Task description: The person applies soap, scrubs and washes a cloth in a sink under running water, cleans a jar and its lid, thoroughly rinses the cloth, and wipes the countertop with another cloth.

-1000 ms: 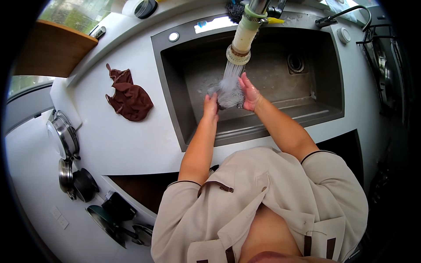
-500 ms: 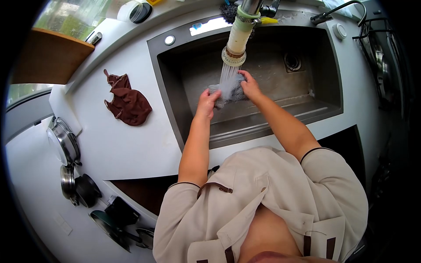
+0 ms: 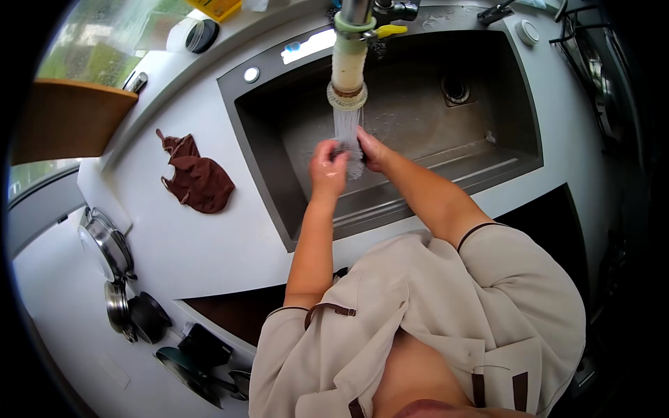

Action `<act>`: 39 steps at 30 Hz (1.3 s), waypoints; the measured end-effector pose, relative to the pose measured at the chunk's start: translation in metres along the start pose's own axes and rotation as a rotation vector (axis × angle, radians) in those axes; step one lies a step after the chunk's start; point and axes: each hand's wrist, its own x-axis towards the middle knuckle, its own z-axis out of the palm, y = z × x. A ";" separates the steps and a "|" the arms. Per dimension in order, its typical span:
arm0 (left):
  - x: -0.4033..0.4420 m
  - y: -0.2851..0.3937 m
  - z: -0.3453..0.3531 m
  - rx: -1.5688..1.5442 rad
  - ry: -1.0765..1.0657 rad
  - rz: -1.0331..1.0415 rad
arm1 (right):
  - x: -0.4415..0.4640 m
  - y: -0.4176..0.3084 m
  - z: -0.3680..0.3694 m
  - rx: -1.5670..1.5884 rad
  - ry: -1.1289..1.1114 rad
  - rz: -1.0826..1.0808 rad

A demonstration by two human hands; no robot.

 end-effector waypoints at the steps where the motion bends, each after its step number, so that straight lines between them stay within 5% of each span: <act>1: 0.000 -0.018 0.006 -0.002 -0.010 0.004 | -0.005 -0.007 0.010 0.147 -0.030 0.032; 3: 0.005 -0.050 0.019 -0.570 0.391 -0.350 | -0.009 -0.005 0.027 0.143 0.045 -0.112; 4: 0.008 -0.050 0.020 -0.829 0.332 -0.697 | -0.009 -0.002 0.032 -0.074 0.091 -0.318; 5: 0.008 -0.049 0.024 -0.834 0.331 -0.702 | -0.013 0.005 0.036 -0.295 0.134 -0.512; 6: 0.010 -0.040 0.026 -1.136 0.118 -0.789 | -0.021 0.014 0.042 -0.817 0.428 -0.560; 7: 0.015 -0.035 0.026 -1.429 -0.110 -0.858 | -0.039 0.015 0.056 -0.817 0.424 -0.557; 8: 0.023 -0.092 0.045 -1.567 -0.252 -0.767 | -0.062 0.010 0.075 -0.959 0.455 -0.631; 10: 0.019 -0.087 0.049 -1.670 -0.391 -0.706 | -0.079 0.010 0.090 -1.108 0.508 -0.855; 14: 0.011 -0.073 0.048 -1.786 -0.528 -0.604 | -0.100 0.003 0.087 -1.540 0.215 -0.796; 16: 0.013 -0.065 0.053 -1.839 -0.528 -0.575 | -0.082 -0.007 0.077 -1.714 0.200 -1.131; 18: 0.015 -0.051 0.055 -1.832 -0.463 -0.572 | -0.055 -0.020 0.075 -1.813 0.550 -0.871; 20: 0.019 -0.009 0.057 -1.583 -0.254 -0.643 | -0.024 -0.064 0.059 -1.043 0.691 -0.378; 21: 0.025 0.002 0.052 -1.315 -0.078 -0.694 | -0.016 -0.060 0.061 -1.025 0.693 -0.382; 23: 0.031 -0.009 0.046 -1.408 -0.137 -0.711 | -0.001 -0.054 0.049 -0.805 0.325 -0.388; 24: 0.032 -0.009 0.039 -1.382 -0.105 -0.735 | -0.002 -0.044 0.047 -0.279 0.123 -0.216; 25: 0.036 -0.003 0.034 -1.357 -0.071 -0.744 | -0.009 -0.037 0.049 -0.289 0.118 -0.221; 27: 0.036 -0.009 0.025 -1.314 -0.010 -0.846 | -0.033 -0.008 0.057 -0.628 0.234 -0.626; 28: 0.036 -0.031 0.023 -1.454 -0.189 -0.795 | -0.049 0.005 0.067 -0.629 0.234 -0.621; 30: 0.031 -0.059 0.022 -1.684 -0.572 -0.665 | -0.074 0.019 0.088 -1.382 0.332 -1.098; 35: 0.028 -0.057 0.045 -1.649 -0.172 -0.577 | -0.061 0.001 0.074 -1.398 0.189 -1.038; 38: 0.023 -0.049 0.041 -1.521 -0.096 -0.550 | -0.024 -0.019 0.052 -1.139 0.439 -0.821; 39: 0.020 -0.046 0.040 -1.407 -0.124 -0.545 | -0.009 -0.024 0.041 -0.644 0.320 -0.673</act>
